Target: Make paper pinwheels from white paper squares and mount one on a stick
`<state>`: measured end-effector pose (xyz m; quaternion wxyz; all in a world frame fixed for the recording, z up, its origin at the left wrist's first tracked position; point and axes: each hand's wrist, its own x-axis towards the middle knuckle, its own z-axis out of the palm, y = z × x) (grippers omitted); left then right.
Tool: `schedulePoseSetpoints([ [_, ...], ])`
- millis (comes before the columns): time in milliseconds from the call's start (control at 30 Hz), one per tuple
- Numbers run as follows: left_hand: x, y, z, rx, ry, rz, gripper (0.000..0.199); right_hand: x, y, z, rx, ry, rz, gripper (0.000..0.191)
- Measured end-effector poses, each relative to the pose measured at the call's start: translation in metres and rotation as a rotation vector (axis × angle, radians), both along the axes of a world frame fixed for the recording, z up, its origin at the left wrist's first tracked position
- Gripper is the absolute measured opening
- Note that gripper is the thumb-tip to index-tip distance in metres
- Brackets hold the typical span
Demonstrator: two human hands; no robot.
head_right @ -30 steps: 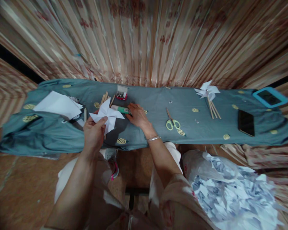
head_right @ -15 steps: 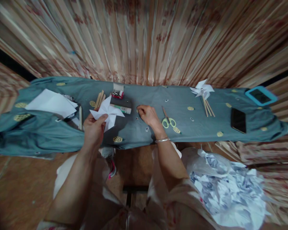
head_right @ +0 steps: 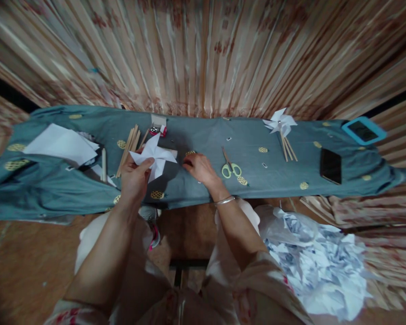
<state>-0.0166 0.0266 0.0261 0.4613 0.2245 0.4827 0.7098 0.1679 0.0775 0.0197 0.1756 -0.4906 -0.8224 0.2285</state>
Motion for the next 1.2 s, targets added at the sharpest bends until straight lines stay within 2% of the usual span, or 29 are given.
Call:
schedulePoseSetpoints([
  [100, 0.003, 0.0, -0.003, 0.011, 0.015, -0.032, 0.042, -0.004, -0.001, -0.001, 0.055, -0.083, 0.023, 0.018],
  [233, 0.006, 0.002, -0.007, 0.031, 0.017, -0.063, 0.044, -0.002, -0.003, -0.001, 0.053, -0.127, 0.033, 0.021],
  [467, 0.01, 0.007, -0.01, 0.008, 0.051, -0.043, 0.044, 0.007, -0.012, 0.001, -0.117, 0.072, -0.004, 0.02],
  [633, 0.014, 0.008, -0.01, 0.014, 0.057, -0.035, 0.044, 0.013, -0.019, -0.003, -0.175, 0.113, 0.01, 0.018],
  [1067, 0.022, 0.011, -0.012, -0.018, 0.048, -0.048, 0.04, 0.036, -0.018, -0.002, 0.017, -0.107, 0.082, 0.021],
  [1200, 0.024, 0.011, -0.013, -0.013, 0.038, -0.064, 0.04, 0.038, -0.02, 0.001, 0.018, -0.123, 0.051, 0.025],
])
